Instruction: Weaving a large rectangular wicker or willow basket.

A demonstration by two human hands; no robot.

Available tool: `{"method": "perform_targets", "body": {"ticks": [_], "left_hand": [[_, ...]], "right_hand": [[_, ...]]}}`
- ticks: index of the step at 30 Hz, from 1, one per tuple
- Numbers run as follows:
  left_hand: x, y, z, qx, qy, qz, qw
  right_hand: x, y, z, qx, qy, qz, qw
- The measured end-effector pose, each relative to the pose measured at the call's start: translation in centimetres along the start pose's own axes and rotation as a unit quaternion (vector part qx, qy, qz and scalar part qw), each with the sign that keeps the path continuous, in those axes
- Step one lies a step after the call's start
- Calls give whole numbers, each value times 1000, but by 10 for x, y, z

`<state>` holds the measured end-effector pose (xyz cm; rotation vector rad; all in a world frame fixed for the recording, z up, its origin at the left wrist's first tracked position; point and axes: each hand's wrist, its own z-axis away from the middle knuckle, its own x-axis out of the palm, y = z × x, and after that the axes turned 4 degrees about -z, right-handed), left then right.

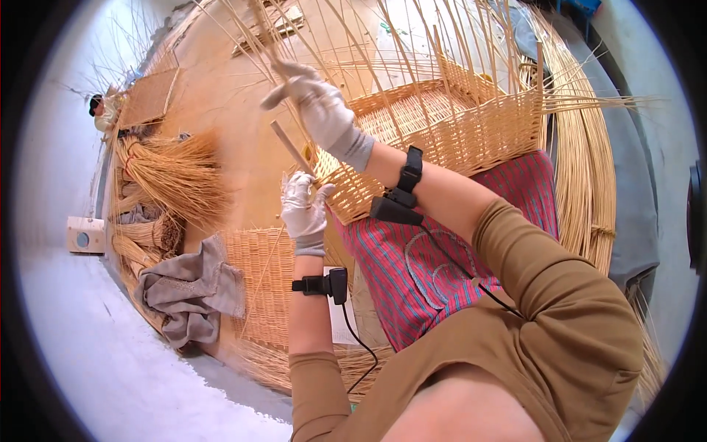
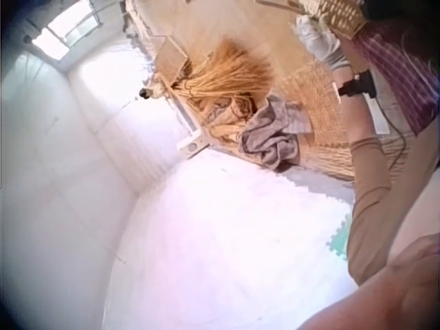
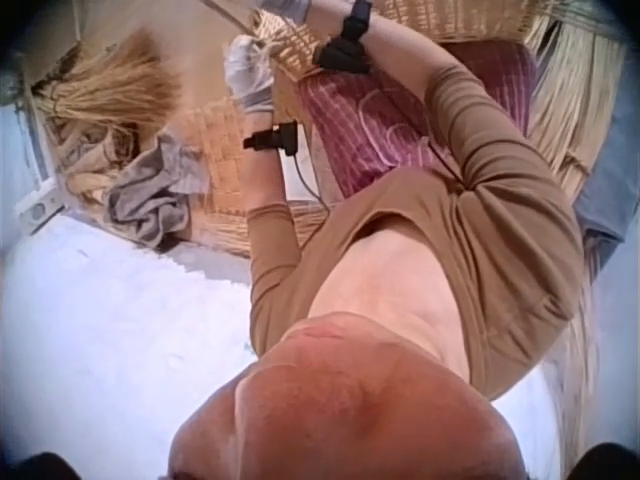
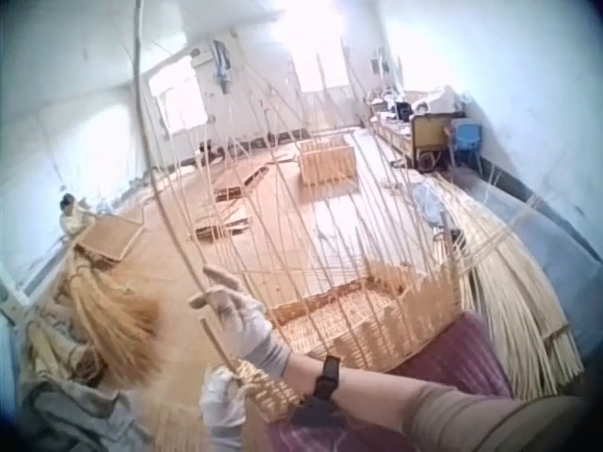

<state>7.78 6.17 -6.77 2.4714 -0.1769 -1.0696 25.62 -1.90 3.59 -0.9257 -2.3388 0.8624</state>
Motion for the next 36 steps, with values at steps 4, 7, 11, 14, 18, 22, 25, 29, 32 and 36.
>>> {"method": "perform_targets", "body": {"ticks": [4,7,11,14,18,22,25,29,32,36], "left_hand": [[2,6,-1,7,13,1,1000],[1,13,-1,-71,-9,24,997],[-2,17,-2,-66,-29,27,997],[-6,18,-1,-110,16,-4,994],[-6,26,3,-14,40,-142,989],[8,54,3,47,-103,-89,990],[24,82,3,-36,-185,-128,974],[32,93,-4,-122,-189,-170,959],[33,89,-4,-123,-191,-139,964],[34,86,-3,-83,-161,-138,974]], "right_hand": [[5,5,36,256,-2,-176,951],[-16,8,70,119,51,-125,984],[-40,9,108,318,89,-209,920],[-50,3,121,267,102,-236,929],[-85,-17,134,324,216,-206,898],[-128,-33,128,362,239,-29,900],[-116,-25,79,340,150,24,928],[-81,-18,-3,43,-104,405,907],[-102,-31,6,122,-35,60,990],[-181,-51,119,343,153,66,924]]}}
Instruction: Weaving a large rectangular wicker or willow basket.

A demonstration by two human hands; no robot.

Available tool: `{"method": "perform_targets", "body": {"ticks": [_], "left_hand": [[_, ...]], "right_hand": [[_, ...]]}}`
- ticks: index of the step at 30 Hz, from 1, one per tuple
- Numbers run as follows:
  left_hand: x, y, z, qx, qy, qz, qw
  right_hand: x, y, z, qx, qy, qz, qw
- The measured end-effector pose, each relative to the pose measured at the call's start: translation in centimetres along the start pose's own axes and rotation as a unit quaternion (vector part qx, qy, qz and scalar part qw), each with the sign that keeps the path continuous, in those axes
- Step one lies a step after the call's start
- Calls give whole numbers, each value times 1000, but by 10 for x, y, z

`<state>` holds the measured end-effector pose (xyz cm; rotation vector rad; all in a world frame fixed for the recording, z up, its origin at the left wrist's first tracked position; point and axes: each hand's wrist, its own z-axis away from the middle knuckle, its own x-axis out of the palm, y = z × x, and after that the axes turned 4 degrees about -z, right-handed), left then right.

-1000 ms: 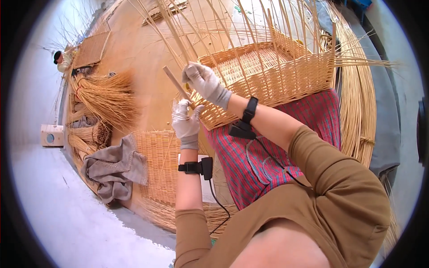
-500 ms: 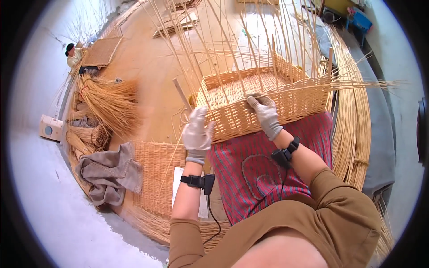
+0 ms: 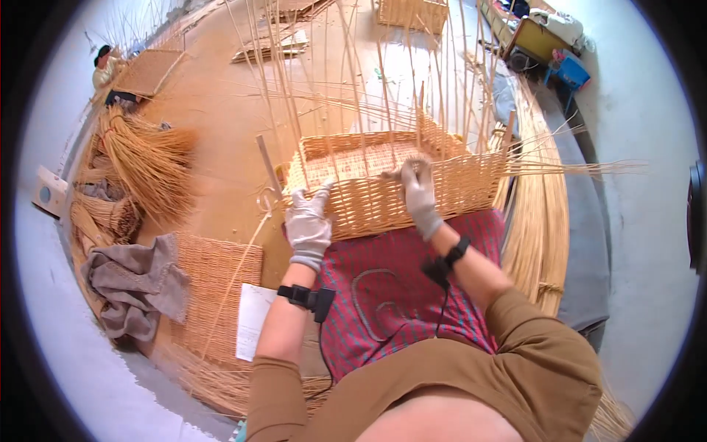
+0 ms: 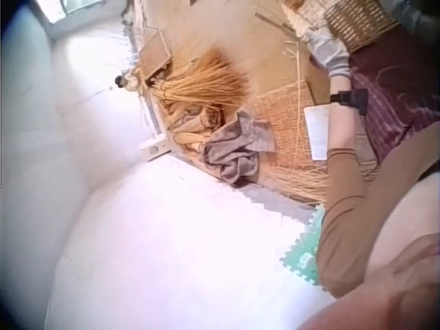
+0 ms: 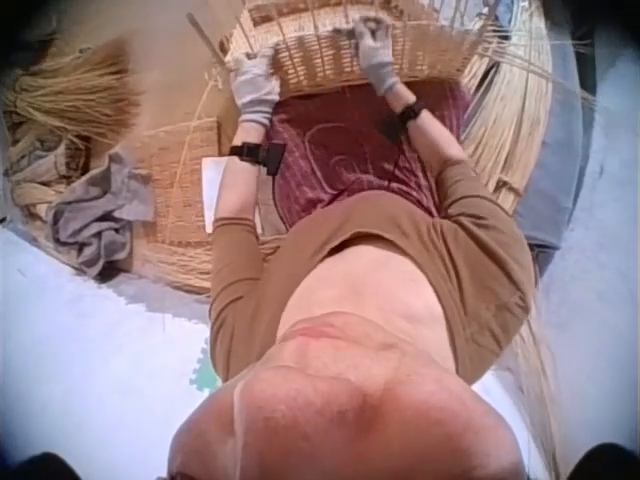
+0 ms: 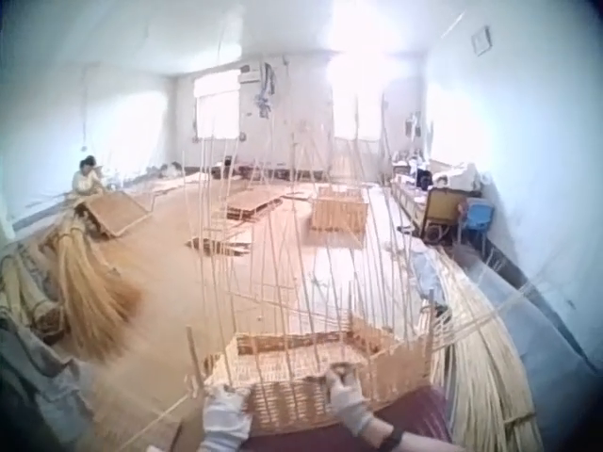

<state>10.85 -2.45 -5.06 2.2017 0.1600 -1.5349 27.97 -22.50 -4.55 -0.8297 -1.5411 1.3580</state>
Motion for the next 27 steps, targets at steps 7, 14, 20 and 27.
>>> {"method": "perform_targets", "body": {"ticks": [7,14,20,27], "left_hand": [[13,70,-13,120,64,49,990],[32,96,-21,40,-7,1,999],[32,124,-43,106,66,-73,990],[58,188,-48,87,-54,-13,995]], "right_hand": [[-43,8,3,-94,78,-19,992],[3,-43,-84,-377,-9,330,866],[-101,-22,-24,-154,60,132,977],[-91,-73,-89,-264,-14,275,925]]}}
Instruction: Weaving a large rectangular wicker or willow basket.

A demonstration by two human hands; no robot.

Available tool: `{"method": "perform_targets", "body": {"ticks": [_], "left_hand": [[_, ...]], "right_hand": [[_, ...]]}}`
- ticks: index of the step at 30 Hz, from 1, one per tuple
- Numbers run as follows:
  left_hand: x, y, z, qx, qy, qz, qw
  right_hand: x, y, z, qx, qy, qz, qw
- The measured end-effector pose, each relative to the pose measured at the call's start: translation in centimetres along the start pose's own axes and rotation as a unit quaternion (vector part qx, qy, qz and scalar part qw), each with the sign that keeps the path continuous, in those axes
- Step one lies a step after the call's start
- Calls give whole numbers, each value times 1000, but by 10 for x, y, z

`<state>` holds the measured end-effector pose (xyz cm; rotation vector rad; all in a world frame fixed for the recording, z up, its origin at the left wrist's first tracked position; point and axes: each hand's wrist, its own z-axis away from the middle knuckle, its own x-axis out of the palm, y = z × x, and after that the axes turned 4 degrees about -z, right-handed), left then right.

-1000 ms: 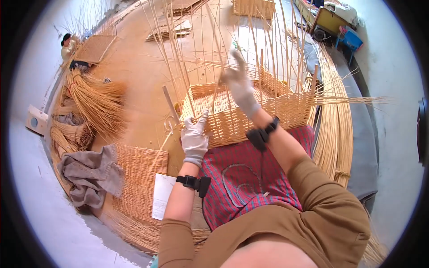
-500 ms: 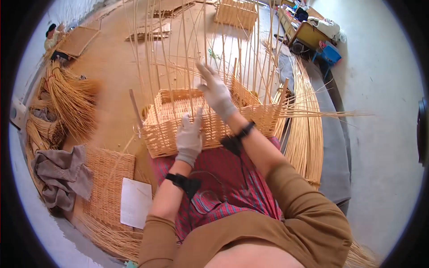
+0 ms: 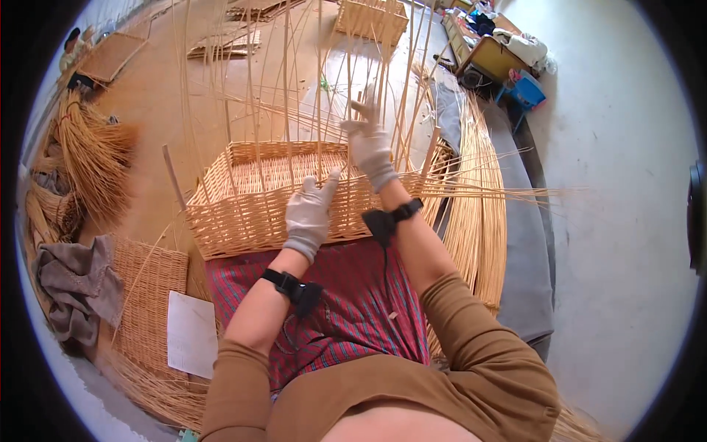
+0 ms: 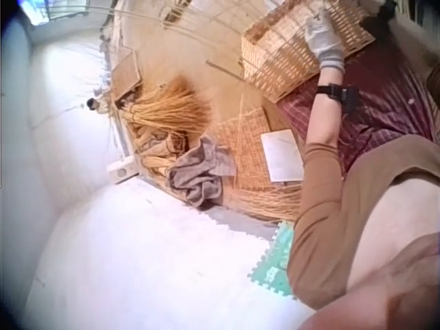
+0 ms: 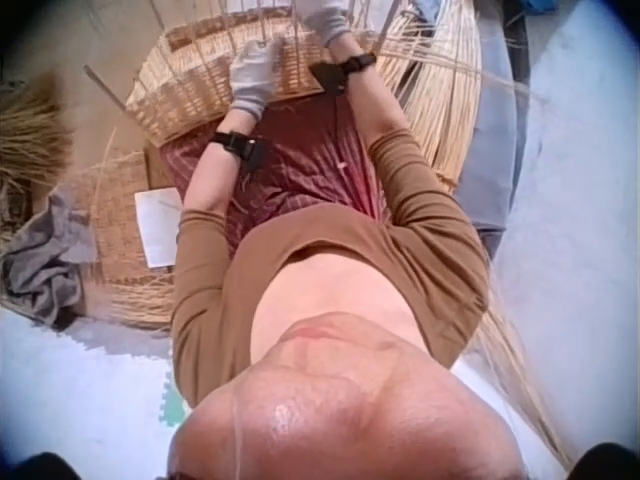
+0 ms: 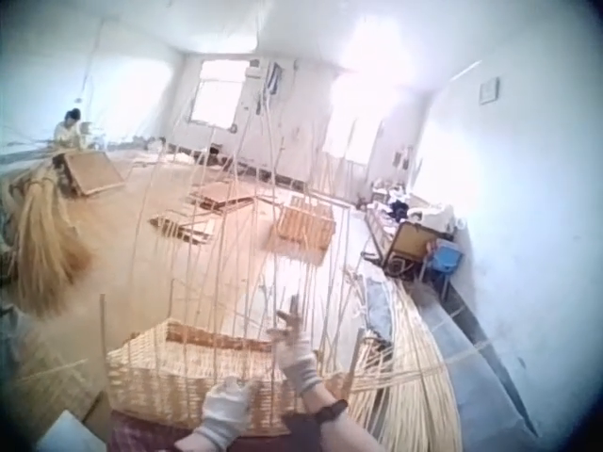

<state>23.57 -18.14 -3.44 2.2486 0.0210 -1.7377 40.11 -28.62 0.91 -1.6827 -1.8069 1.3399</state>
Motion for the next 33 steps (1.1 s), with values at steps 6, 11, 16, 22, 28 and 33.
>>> {"method": "perform_targets", "body": {"ticks": [6,11,16,22,28,33], "left_hand": [[11,17,-21,111,166,-57,978],[29,90,-41,11,-25,96,995],[39,105,-47,-9,-31,-3,999],[28,88,-52,65,-74,42,994],[-4,-70,51,-6,195,291,937],[-14,-214,132,-367,244,310,842]], "right_hand": [[-82,46,86,215,228,-215,925],[-70,59,9,-5,134,91,987],[-85,39,-26,0,31,-71,997],[-153,32,122,235,295,-196,905],[-2,-32,123,166,-61,-157,972],[161,-137,104,-145,-340,-164,914]]}}
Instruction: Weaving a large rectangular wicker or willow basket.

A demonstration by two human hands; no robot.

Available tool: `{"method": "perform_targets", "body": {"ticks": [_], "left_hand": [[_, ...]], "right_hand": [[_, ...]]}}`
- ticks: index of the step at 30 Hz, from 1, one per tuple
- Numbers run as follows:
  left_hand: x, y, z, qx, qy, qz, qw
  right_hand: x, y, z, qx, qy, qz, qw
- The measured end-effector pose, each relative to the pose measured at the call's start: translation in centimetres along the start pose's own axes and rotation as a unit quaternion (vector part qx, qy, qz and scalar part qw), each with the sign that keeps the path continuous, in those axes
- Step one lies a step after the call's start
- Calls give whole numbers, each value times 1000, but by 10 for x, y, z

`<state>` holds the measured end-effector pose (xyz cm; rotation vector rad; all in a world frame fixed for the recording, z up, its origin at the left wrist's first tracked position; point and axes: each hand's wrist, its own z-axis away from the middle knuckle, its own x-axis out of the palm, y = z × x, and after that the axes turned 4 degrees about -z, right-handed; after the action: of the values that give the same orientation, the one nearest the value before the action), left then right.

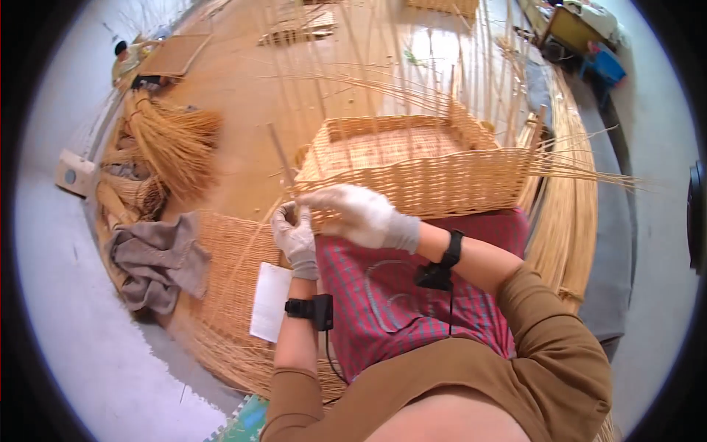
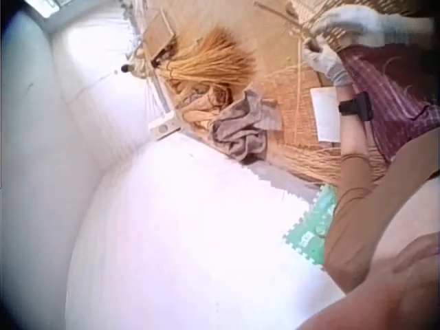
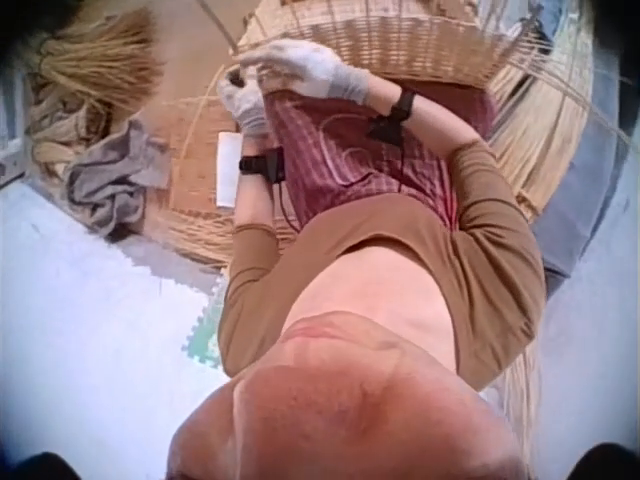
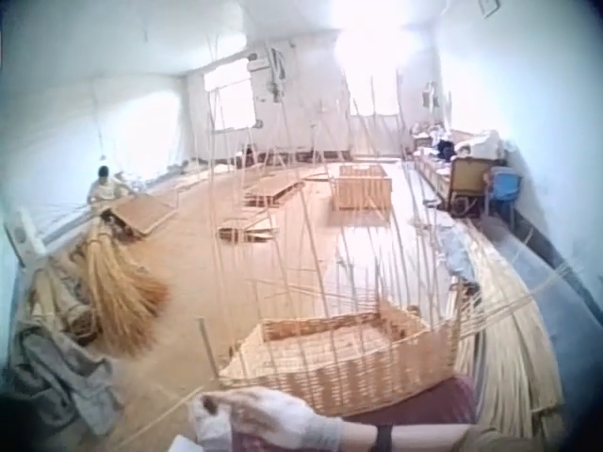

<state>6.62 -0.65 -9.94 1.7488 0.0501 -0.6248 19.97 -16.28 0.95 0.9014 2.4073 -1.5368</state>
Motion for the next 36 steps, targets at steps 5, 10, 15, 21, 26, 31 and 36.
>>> {"method": "perform_targets", "body": {"ticks": [5,10,15,21,26,31,36], "left_hand": [[4,-19,-40,-15,-58,130,990],[13,6,-63,48,-156,197,967],[4,21,-69,91,-210,197,953],[-4,15,-86,16,-318,348,882],[-15,10,-113,117,-414,218,876],[-15,7,-117,63,-425,227,874],[-6,5,-106,5,-373,239,896]], "right_hand": [[97,-10,-81,-207,15,64,976],[110,16,-110,-171,-10,90,981],[115,9,-84,-81,-136,59,986],[106,-1,-42,56,171,-90,980],[35,65,-27,206,357,-623,665],[35,94,12,221,427,-465,743],[44,44,-15,242,209,-22,947]]}}
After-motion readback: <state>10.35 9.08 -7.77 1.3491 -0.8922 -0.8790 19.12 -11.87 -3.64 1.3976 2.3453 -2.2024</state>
